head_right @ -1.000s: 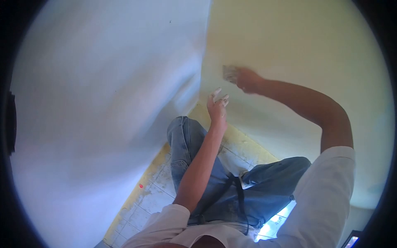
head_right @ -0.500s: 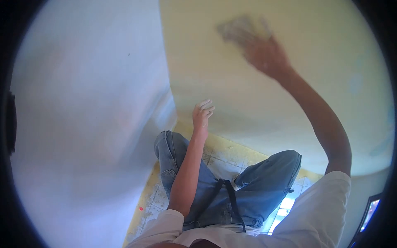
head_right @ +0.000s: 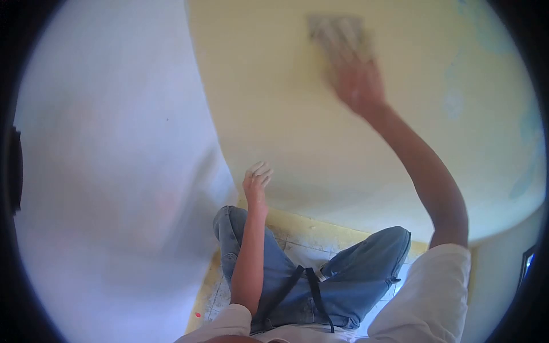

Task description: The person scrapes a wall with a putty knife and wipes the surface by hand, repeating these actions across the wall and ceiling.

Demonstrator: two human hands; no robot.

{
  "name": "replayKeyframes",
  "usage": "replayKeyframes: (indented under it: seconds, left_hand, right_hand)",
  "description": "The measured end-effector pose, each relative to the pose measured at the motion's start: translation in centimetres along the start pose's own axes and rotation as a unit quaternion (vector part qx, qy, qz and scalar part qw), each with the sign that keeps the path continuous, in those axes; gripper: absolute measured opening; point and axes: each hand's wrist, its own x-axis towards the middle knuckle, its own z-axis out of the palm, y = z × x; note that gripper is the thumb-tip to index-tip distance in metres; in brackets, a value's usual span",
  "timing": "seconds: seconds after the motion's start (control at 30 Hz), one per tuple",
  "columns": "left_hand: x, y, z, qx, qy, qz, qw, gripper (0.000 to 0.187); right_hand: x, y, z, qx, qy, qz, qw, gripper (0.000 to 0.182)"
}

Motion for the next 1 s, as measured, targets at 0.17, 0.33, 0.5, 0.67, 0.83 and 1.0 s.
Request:
replayKeyframes:
  seconds: [0.17,0.33,0.5,0.67,0.83,1.0]
  left_hand:
    - [0.4,1.6,1.5,0.035,-0.047,0.008,0.998,0.036]
    - [-2.4,1.6,1.7,0.061,-0.065,0.034,0.995,0.036]
    - [-2.9,2.2,1.8,0.046,-0.057,0.047,0.996,0.038]
    - [-2.1,1.6,0.1,0.078,-0.084,-0.012,0.993,0.038]
    - [-1.4,-1.7,-0.8,0.153,-0.116,-0.004,0.981,0.034]
    - [-1.5,-1.5,-0.2,0.282,-0.167,0.067,0.942,0.031]
  right_hand:
    - [-4.1,5.2,-3.6,-0.113,-0.047,-0.115,0.986,0.086]
    - [-8.7,5.3,-5.8,0.133,-0.088,-0.021,0.987,0.079]
    - [-7.3,10.2,-8.0,-0.025,0.02,0.108,0.994,0.077]
    - [-6.7,7.5,-7.4,-0.117,-0.015,-0.003,0.993,0.076]
    - [-7.3,6.1,-6.5,0.034,0.024,0.041,0.998,0.07]
    - [-8.0,9.3,-10.2,-0.202,0.044,0.146,0.967,0.078]
